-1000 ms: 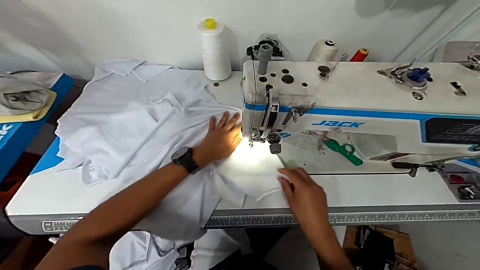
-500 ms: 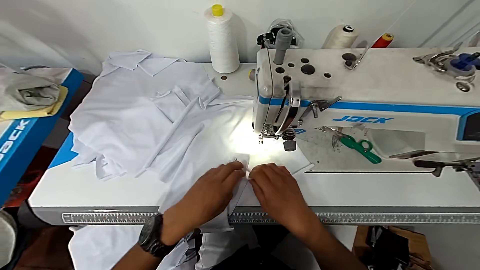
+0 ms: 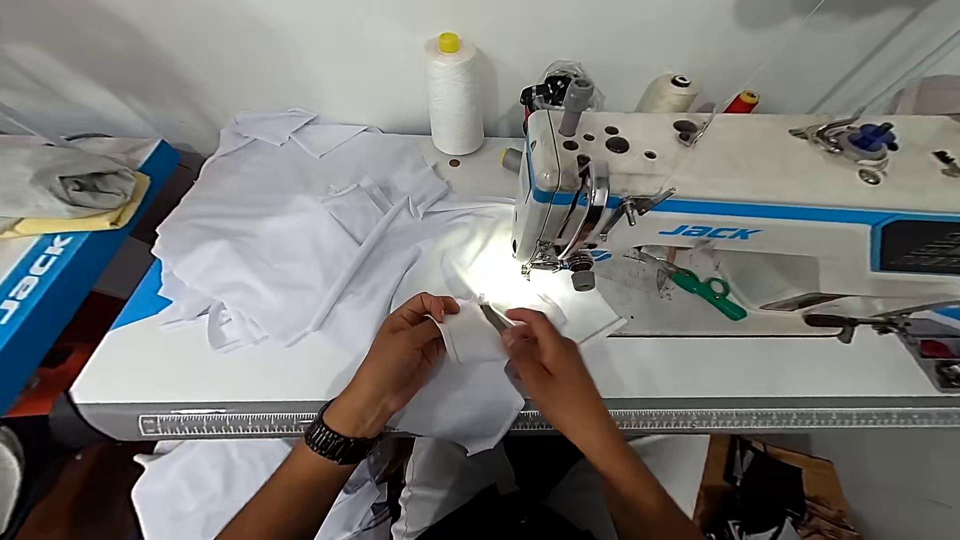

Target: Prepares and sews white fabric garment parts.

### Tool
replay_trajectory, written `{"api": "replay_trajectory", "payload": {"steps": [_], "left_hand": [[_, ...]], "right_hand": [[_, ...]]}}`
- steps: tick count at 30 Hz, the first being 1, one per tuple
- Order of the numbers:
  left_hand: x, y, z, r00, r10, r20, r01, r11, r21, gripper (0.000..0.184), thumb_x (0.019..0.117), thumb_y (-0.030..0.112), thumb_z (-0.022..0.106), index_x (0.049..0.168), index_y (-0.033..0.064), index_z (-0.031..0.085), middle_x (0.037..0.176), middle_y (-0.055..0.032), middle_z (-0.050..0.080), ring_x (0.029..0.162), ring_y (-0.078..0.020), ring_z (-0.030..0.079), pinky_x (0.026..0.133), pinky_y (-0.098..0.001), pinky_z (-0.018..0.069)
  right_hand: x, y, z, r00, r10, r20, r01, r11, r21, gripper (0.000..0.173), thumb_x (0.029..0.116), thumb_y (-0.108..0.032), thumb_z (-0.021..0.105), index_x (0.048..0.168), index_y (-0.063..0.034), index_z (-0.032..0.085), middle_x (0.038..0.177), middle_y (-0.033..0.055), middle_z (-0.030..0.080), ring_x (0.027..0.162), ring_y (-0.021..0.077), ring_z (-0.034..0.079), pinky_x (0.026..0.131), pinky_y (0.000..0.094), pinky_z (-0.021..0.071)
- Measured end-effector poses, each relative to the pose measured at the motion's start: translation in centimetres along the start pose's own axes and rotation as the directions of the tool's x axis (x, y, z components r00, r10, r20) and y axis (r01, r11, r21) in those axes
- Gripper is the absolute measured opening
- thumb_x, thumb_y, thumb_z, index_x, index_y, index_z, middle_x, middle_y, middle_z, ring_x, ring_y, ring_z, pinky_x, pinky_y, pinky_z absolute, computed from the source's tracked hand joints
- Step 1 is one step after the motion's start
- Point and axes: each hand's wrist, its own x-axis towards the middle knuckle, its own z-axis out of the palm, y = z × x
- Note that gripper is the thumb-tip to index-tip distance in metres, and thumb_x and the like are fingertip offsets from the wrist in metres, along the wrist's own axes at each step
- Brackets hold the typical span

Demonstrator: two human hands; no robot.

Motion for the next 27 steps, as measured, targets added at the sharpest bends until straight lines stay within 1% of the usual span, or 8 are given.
{"api": "replay_trajectory", "payload": {"steps": [3,6,9,13,16,19,24,27], "left_hand": [[-0.3,-1.2,-0.2,0.951,0.297,0.081,-0.303,0.858,0.415,0.018,0.0952,-0.007,0.054,0.1,0.0075,0.063,0.127,-0.0053,0.063,0.099,-0.0127,0.067,0.081,-0.0299,0.0602],[-0.5,-2.2,-2.5,0.802,0.498,0.329,-0.475,0.2,0.857,0.042,0.0966,0.019,0.061,0.137,0.0064,0.06,0.148,-0.0127,0.053,0.131,-0.0235,0.056,0.106,-0.0435,0.0513],[-0.8,-3.3,-5.5,0.834,0.387,0.392,-0.381,-0.107,0.918,0.069,0.1028,0.053,0.043,0.153,0.0053,0.046,0.159,-0.0126,0.044,0.148,-0.0321,0.04,0.119,-0.0638,0.0286],[-1.3,-2.2,-8.0,0.88,0.278,0.386,-0.337,-0.206,0.918,0.074,0.1035,0.062,0.03,0.155,0.0112,0.046,0.163,-0.0085,0.04,0.153,-0.0321,0.031,0.12,-0.0669,0.0233],[-1.2,0.9,-7.3,0.89,0.269,0.368,-0.31,-0.236,0.921,0.055,0.1043,0.046,0.045,0.138,0.0069,0.063,0.148,-0.014,0.057,0.14,-0.0369,0.05,0.111,-0.064,0.04],[0.3,2.6,-3.8,0.842,0.305,0.445,-0.405,-0.189,0.895,0.037,0.1033,0.029,0.054,0.124,0.0028,0.07,0.13,-0.0169,0.067,0.125,-0.0363,0.062,0.105,-0.0589,0.0482],[3.6,-2.0,-2.1,0.736,0.185,0.652,-0.643,-0.11,0.758,0.06,0.1042,0.048,0.045,0.148,0.0076,0.053,0.155,-0.0075,0.05,0.147,-0.0252,0.044,0.12,-0.0572,0.0319],[4.6,-1.3,-2.0,0.788,0.209,0.579,-0.587,-0.029,0.809,0.06,0.1044,0.046,0.048,0.145,0.0018,0.052,0.148,-0.0149,0.055,0.139,-0.0322,0.049,0.115,-0.054,0.0392]], "right_hand": [[0.9,-0.4,1.2,0.993,0.075,0.094,-0.084,0.991,0.101,0.046,0.1047,-0.031,0.058,0.147,-0.0141,0.048,0.089,0.0059,0.068,0.063,0.0173,0.061,0.054,0.038,0.0532],[1.0,0.0,0.6,1.0,0.004,0.019,-0.002,0.996,-0.094,0.043,0.0999,-0.023,0.066,0.141,-0.0158,0.057,0.088,0.0024,0.068,0.064,0.0144,0.062,0.057,0.0355,0.0555],[0.4,1.3,-0.7,1.0,-0.021,-0.022,0.018,0.989,-0.15,0.035,0.0981,-0.021,0.069,0.132,-0.016,0.065,0.08,-0.0012,0.068,0.059,0.0108,0.06,0.053,0.0313,0.0536],[-1.4,2.4,-1.6,0.999,-0.019,0.049,0.03,0.97,-0.242,0.027,0.0978,-0.022,0.069,0.124,-0.0162,0.069,0.077,-0.0036,0.069,0.061,0.0109,0.064,0.058,0.0346,0.057],[-2.1,2.5,-2.6,0.989,-0.129,-0.078,0.087,0.91,-0.406,0.02,0.0977,-0.026,0.066,0.111,-0.015,0.076,0.082,-0.0007,0.071,0.068,0.0159,0.068,0.06,0.041,0.0585],[0.4,3.0,-3.9,0.956,-0.206,-0.209,0.09,0.883,-0.46,0.028,0.1004,-0.029,0.064,0.116,-0.007,0.072,0.104,0.0117,0.071,0.092,0.0285,0.069,0.075,0.0485,0.0583],[2.6,3.5,-2.5,0.977,-0.208,-0.038,0.158,0.84,-0.519,0.051,0.0926,-0.038,0.074,0.133,-0.0086,0.066,0.111,0.0152,0.067,0.101,0.0361,0.064,0.081,0.0553,0.0539],[1.6,3.7,-1.6,0.979,-0.191,-0.066,0.13,0.843,-0.522,0.058,0.0897,-0.047,0.074,0.133,-0.0097,0.065,0.102,0.0097,0.066,0.092,0.0298,0.063,0.076,0.0489,0.0532]]}}
